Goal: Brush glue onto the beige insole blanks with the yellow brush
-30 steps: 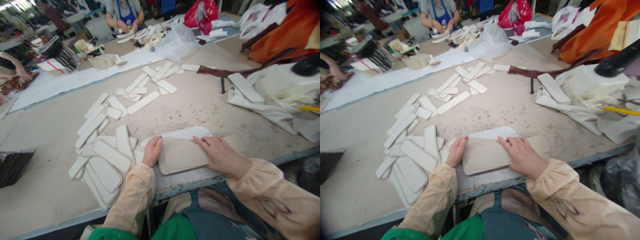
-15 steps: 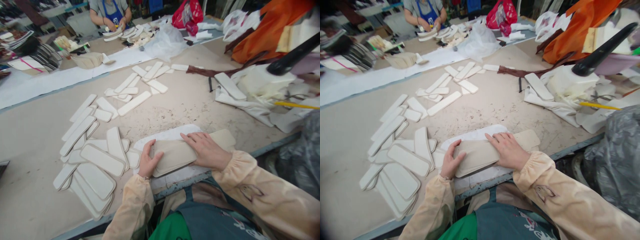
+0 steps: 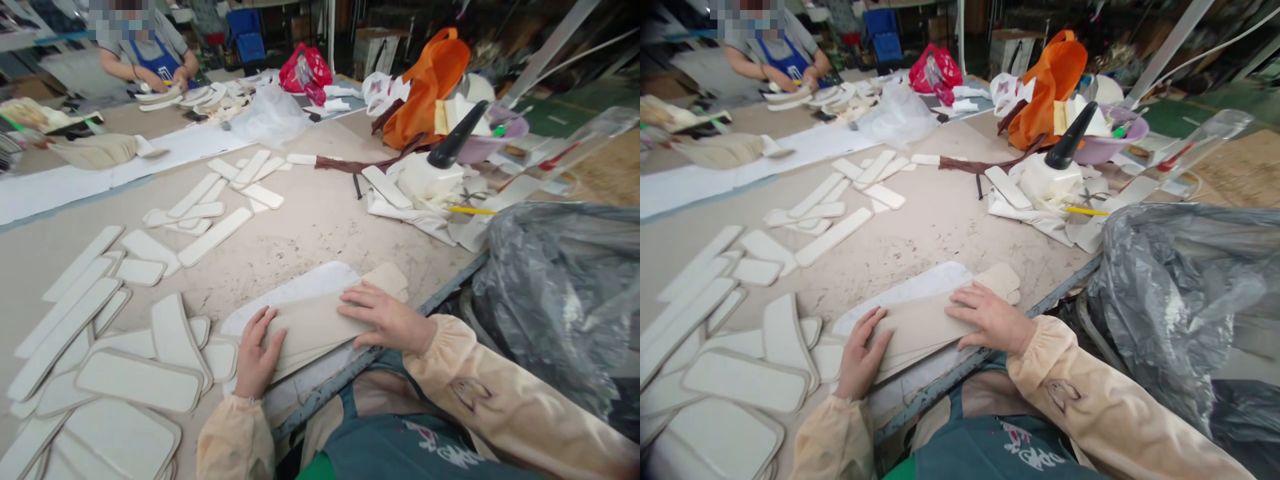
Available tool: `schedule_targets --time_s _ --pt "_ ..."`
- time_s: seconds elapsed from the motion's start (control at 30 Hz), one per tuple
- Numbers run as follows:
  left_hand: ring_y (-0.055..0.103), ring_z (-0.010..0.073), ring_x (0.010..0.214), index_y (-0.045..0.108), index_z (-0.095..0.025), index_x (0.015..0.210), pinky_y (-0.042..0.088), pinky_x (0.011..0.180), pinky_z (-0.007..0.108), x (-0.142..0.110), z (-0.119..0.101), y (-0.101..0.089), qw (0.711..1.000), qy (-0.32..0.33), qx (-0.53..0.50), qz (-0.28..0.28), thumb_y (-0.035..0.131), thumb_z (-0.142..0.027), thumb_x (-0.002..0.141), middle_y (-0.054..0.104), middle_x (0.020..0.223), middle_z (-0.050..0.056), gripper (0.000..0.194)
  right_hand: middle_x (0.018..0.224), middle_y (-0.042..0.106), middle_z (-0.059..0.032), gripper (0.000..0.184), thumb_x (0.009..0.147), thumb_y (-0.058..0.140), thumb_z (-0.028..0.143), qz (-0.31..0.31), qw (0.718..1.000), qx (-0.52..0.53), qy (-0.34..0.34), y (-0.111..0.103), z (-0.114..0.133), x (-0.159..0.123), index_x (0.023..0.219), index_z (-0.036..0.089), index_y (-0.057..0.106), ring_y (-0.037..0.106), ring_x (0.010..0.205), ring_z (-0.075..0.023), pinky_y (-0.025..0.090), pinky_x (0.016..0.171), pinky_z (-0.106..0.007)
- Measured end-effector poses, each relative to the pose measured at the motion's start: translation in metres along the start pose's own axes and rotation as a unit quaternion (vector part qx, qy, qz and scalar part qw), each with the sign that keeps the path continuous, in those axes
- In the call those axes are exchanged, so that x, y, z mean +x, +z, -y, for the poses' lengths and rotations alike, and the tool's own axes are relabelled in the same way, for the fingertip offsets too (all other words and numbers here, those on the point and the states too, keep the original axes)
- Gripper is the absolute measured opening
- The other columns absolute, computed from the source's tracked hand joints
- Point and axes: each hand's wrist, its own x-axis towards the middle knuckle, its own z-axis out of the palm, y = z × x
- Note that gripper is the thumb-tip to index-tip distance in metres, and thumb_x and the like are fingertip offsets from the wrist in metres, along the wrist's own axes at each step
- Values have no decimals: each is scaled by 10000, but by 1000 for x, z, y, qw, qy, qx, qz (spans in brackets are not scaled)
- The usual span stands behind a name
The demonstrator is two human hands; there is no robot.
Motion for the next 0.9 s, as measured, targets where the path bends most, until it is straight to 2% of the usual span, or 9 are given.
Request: schedule_targets --time_s 0.2,0.3,0.37,0.47,0.53,0.63,0.73,0.8,0.9 --pt "426 219 1251 565 -234 1198 289 1100 427 0 0 0 1000 -8 -24 -2 496 -401 870 492 1318 72 374 1307 528 -137 479 840 560 503 13 999 21 -20 -13 -6 5 1211 202 596 473 1223 -241 351 1046 -435" --pt "425 211 1252 569 -224 1194 287 1099 421 -1 -1 0 999 -9 -35 -7 435 -403 899 489 1327 75 371 1274 560 -120 379 906 491 419 15 1000 5 -18 -18 -5 8 1193 203 610 506 1189 -226 387 1020 -404" --pt "414 206 1261 565 -218 1203 275 1105 422 -3 0 0 999 -1 -44 -14 369 -408 923 486 1335 77 391 1187 621 -92 332 947 418 354 12 1000 -3 -10 -22 -5 12 1160 208 626 569 1097 -200 446 947 -357" --pt "368 223 1302 488 -217 1291 252 1114 438 -5 4 -3 998 39 -48 -7 316 -458 927 439 1386 89 469 1013 682 -62 332 963 368 323 -15 998 -35 45 -33 -13 23 1106 212 646 626 911 -189 492 782 -319" --pt "309 257 1341 386 -221 1370 229 1118 464 -5 4 -6 997 73 -32 16 353 -555 886 370 1438 104 589 972 686 -66 359 962 361 356 -42 994 -52 90 -40 -26 37 1099 191 649 626 876 -201 482 746 -321" --pt "216 313 1378 280 -229 1423 182 1124 502 -5 0 -14 993 107 1 57 463 -702 752 259 1494 123 841 1021 684 -64 416 965 328 382 -32 992 -22 118 -42 -55 63 1107 157 648 618 920 -199 460 808 -330" --pt "178 329 1388 228 -228 1440 165 1129 508 -6 -3 -17 992 106 5 66 548 -711 683 211 1512 129 952 1023 689 -56 409 950 352 377 -5 992 -4 122 -38 -82 83 1096 145 655 616 923 -182 448 842 -318" --pt "193 309 1387 201 -229 1446 167 1134 494 -10 -2 -15 997 73 -2 35 544 -627 756 223 1508 120 867 1085 667 -79 439 923 402 412 -25 988 -3 154 -34 -95 86 1178 124 613 594 995 -209 426 899 -337" --pt "227 260 1380 219 -237 1438 170 1143 466 -18 0 -8 1000 10 -15 -17 472 -456 871 261 1495 98 657 1227 594 -97 541 865 488 486 -122 956 39 263 -31 -107 65 1269 132 547 536 1124 -265 387 987 -386"
